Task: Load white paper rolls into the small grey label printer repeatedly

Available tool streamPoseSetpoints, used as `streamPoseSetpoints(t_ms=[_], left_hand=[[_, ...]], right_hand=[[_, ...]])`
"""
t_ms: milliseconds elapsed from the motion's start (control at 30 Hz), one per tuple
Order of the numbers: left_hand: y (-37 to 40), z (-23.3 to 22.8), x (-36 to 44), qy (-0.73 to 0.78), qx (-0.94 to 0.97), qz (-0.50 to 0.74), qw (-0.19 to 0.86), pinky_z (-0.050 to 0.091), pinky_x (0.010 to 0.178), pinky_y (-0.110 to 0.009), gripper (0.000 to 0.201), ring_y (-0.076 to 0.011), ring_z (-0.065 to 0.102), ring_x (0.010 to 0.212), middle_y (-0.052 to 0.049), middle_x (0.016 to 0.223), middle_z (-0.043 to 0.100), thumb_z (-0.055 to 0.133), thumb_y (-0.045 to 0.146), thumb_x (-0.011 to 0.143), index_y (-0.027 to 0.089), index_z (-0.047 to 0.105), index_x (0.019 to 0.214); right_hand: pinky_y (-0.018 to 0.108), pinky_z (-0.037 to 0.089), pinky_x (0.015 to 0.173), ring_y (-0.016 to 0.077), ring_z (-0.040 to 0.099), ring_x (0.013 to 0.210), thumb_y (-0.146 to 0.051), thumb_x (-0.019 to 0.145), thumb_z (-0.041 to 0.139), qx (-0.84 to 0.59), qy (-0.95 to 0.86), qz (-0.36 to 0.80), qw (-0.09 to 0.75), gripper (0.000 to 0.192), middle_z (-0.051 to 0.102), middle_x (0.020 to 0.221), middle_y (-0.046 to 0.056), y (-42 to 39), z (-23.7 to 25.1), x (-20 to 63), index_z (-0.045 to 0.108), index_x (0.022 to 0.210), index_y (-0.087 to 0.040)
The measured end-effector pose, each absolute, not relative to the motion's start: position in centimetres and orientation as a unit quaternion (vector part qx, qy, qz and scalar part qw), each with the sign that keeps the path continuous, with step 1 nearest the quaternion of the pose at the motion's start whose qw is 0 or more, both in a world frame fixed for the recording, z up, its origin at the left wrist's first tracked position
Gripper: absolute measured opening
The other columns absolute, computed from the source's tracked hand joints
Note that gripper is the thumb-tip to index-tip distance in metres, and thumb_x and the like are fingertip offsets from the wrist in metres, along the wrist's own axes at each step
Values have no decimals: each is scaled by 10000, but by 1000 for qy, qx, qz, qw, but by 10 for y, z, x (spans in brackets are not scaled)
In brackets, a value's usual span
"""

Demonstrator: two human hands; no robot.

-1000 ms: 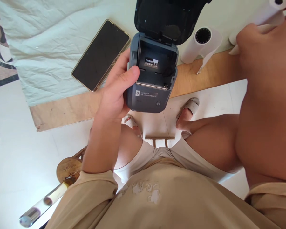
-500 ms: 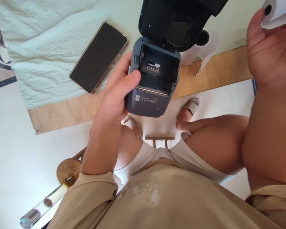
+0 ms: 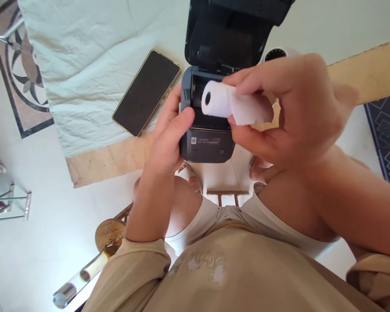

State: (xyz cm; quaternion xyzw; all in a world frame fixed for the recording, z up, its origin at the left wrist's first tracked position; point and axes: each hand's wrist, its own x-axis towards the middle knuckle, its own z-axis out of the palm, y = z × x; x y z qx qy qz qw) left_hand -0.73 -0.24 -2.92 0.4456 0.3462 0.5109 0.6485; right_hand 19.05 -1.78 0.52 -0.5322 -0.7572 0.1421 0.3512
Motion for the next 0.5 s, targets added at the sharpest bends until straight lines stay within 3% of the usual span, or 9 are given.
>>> streamPoseSetpoints(t_ms=[133, 267, 400, 500], left_hand=[[-3, -34, -9, 328, 439, 509, 663, 539, 1131, -473, 376, -331, 454, 1505, -31, 1214, 718, 712, 476, 886, 289, 686, 1211], [-3, -37, -12, 333, 437, 497, 671, 577, 1025, -452, 369, -321, 592, 1373, -25, 1237, 698, 667, 476, 921, 323, 666, 1256], [0, -42, -15, 284, 458, 494, 682, 590, 920, -443, 376, -318, 635, 1274, -40, 1279, 680, 566, 465, 938, 346, 668, 1280], [3, -45, -16, 284, 472, 497, 671, 536, 1029, -443, 414, -302, 616, 1264, -32, 1297, 677, 580, 473, 903, 343, 670, 1285]], right_hand=[[308, 538, 650, 148, 720, 834, -150, 826, 586, -504, -776, -19, 378, 243, 767, 1022, -45, -11, 2, 177, 658, 1027, -267], [374, 591, 820, 182, 740, 978, -114, 850, 568, -456, -785, -18, 419, 145, 767, 1045, -44, -6, -6, 175, 621, 864, -248], [397, 484, 716, 181, 624, 781, -159, 843, 611, -397, -798, -63, 449, 114, 694, 863, -17, -8, -8, 177, 604, 863, -271], [379, 394, 643, 167, 551, 726, -210, 831, 678, -346, -821, -72, 449, 122, 648, 776, -31, -13, -10, 172, 584, 876, -274]])
